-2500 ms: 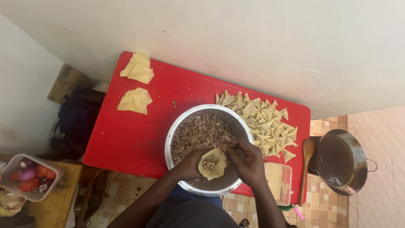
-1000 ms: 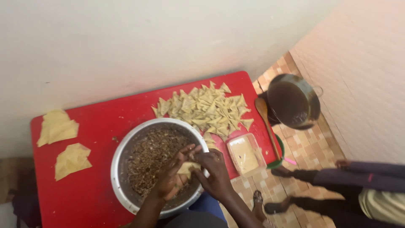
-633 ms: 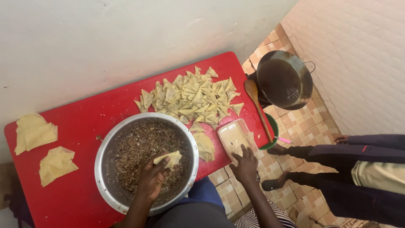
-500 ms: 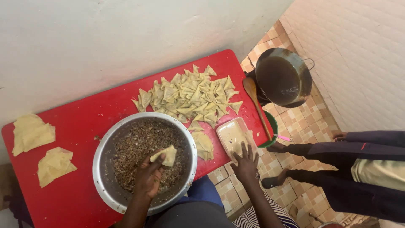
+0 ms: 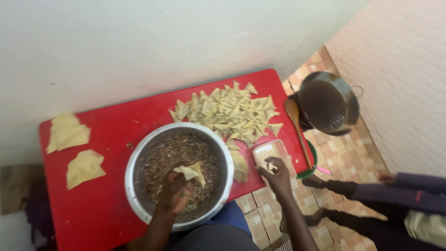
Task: Folding and filling pastry wrappers with a meat and vegetable mixture to make samosas
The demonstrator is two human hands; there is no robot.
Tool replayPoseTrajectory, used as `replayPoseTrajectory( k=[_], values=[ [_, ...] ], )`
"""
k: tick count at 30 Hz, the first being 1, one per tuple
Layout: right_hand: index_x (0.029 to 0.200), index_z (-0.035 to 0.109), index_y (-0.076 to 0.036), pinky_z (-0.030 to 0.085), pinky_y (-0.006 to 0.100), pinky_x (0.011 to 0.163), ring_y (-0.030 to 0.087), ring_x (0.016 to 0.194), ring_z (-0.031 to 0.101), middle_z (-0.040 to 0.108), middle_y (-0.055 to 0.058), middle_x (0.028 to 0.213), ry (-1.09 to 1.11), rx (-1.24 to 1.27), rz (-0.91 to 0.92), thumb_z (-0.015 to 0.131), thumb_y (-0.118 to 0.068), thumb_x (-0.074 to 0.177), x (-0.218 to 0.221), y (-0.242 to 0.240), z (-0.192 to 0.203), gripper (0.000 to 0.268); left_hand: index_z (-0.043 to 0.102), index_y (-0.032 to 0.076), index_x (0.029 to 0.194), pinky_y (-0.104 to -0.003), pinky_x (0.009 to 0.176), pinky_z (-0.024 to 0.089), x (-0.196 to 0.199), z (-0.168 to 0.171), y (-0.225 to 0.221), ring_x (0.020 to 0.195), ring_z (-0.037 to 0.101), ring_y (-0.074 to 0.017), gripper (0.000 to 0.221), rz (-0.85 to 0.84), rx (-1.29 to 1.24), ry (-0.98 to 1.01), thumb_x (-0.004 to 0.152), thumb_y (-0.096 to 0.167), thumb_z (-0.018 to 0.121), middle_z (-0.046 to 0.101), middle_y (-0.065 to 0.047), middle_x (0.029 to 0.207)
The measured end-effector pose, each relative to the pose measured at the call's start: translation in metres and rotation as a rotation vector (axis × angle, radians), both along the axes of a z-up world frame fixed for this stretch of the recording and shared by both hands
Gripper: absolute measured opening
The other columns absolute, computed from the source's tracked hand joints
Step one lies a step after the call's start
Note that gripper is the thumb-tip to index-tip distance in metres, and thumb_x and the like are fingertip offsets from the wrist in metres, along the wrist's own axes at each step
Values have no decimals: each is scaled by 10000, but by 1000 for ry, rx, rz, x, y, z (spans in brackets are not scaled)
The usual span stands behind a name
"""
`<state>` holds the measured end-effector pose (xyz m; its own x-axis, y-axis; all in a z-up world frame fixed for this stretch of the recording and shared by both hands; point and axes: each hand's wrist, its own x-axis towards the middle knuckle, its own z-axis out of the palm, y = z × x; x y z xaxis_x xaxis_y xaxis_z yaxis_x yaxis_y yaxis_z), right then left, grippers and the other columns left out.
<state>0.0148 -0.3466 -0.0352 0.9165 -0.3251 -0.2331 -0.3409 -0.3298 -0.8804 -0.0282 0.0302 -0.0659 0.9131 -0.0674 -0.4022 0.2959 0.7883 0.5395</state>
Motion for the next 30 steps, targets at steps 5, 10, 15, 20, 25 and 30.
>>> replayPoseTrajectory(
  k=[5, 10, 15, 20, 25, 30],
  values=[
    [1223, 792, -82, 527, 453, 1172, 260, 1369, 683, 738, 88, 1448, -136, 434, 421, 888, -92, 891, 20, 80, 151, 346, 791, -64, 1353, -488, 1002, 675, 11, 56, -13, 1176, 812, -348, 603, -44, 160, -382, 786, 60, 955, 821, -264, 1335],
    [1099, 764, -179, 363, 645, 1336, 353, 1618, 494, 580, 142, 1675, -252, 467, 828, 887, -200, 862, 20, 137, 202, 268, 829, 67, 1311, -401, 1149, 651, 19, 74, -12, 1311, 795, -276, 506, -35, 448, -699, 831, -12, 968, 824, -186, 1361],
    [1218, 815, -174, 402, 724, 1276, 331, 1637, 474, 475, 37, 1810, -231, -76, 888, 957, -339, 815, 3, 200, 189, 458, 890, 46, 1208, -406, 720, 748, 14, 87, -11, 966, 895, -308, 433, 49, 415, -169, 796, -78, 943, 911, -214, 1197],
    [1372, 756, -135, 689, 441, 1010, 298, 1343, 659, 651, 101, 1517, -613, -161, 710, 836, -168, 974, -15, 208, 115, 407, 886, 21, 1143, -434, 764, 626, 21, 77, -5, 987, 759, -307, 255, 256, -18, 139, 895, 78, 908, 861, -141, 1108],
    [1323, 684, -71, 611, 401, 1174, 261, 1354, 743, 811, 120, 1337, -48, 502, 387, 1041, -28, 734, -18, 195, 103, 690, 893, 58, 1084, -451, 866, 666, 24, 96, -18, 1080, 827, -300, 232, 285, 183, 67, 861, 9, 930, 901, -127, 1153],
    [1309, 733, -73, 680, 373, 776, 246, 889, 851, 897, 199, 915, 49, 411, 206, 918, 34, 873, -2, 143, 84, 486, 923, 125, 1235, -264, 889, 614, 55, 66, -46, 1028, 768, -69, 571, -299, 633, -87, 698, 264, 1062, 890, 46, 1132]
  ],
)
